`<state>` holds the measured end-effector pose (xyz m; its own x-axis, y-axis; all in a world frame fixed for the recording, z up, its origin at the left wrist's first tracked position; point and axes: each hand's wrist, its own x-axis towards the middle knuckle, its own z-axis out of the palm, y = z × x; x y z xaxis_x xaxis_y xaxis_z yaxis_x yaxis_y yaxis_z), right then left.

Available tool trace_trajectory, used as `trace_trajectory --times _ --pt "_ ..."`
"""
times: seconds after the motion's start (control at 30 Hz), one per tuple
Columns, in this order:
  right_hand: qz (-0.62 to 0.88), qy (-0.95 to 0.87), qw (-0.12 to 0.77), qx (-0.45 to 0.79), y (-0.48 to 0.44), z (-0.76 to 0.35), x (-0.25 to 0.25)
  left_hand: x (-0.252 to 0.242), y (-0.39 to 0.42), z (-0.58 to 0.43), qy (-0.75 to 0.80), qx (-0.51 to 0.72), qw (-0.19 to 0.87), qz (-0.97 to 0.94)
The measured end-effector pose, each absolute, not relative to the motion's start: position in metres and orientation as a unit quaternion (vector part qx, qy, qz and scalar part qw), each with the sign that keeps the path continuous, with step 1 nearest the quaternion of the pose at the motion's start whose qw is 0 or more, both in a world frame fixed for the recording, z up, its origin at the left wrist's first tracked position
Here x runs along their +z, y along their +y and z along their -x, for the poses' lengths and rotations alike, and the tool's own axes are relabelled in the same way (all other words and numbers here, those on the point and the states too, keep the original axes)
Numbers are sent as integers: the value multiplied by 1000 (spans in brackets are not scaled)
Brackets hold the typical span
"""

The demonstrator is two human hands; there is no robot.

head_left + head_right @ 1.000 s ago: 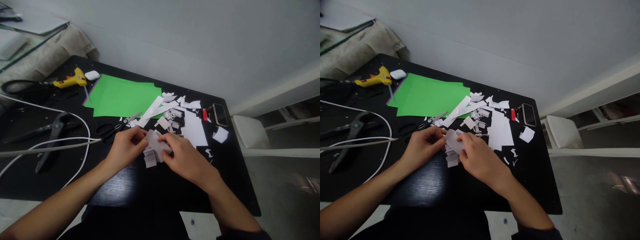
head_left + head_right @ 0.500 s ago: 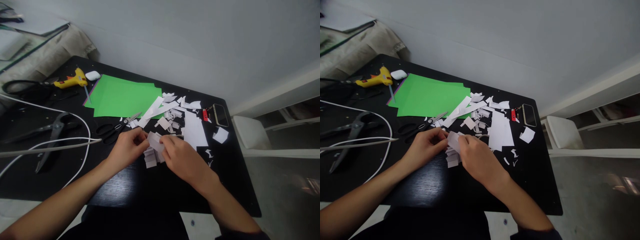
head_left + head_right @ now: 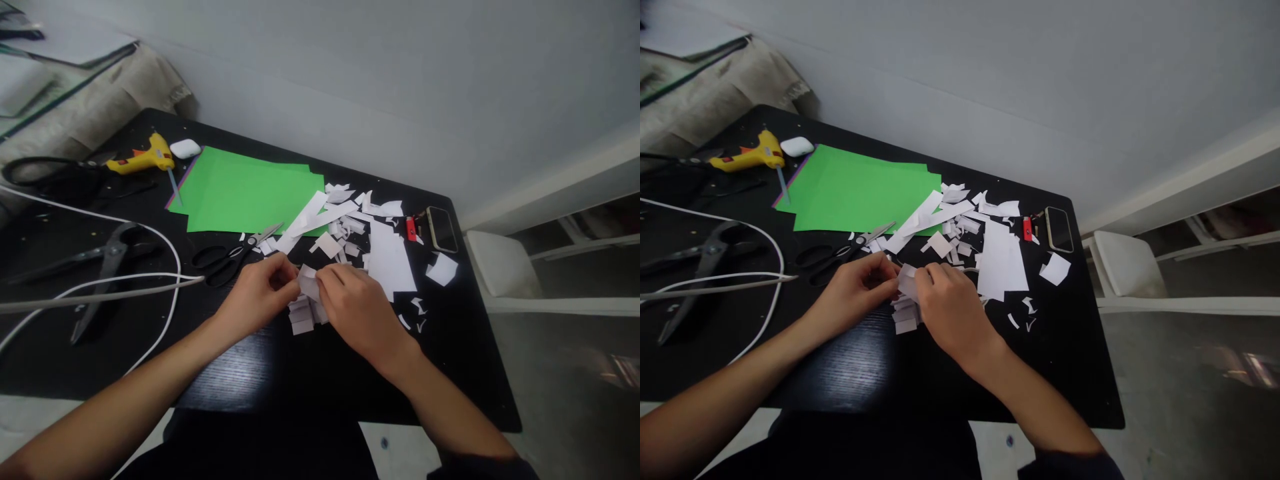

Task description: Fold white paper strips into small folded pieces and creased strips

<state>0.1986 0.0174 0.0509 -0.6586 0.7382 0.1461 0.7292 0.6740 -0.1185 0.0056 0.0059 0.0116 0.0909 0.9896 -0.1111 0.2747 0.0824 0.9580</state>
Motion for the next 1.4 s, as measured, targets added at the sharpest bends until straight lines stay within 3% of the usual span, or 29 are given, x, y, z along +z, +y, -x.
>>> trace_trajectory --times 0.23,0.77,1.4 --pt "398 -908 122 35 15 -197 54 11 7 -6 563 381 502 -535" --pt "403 -909 99 33 18 -197 54 10 3 -8 546 386 499 -552" --pt "406 -910 87 22 20 -198 54 11 3 -5 537 346 433 -636"
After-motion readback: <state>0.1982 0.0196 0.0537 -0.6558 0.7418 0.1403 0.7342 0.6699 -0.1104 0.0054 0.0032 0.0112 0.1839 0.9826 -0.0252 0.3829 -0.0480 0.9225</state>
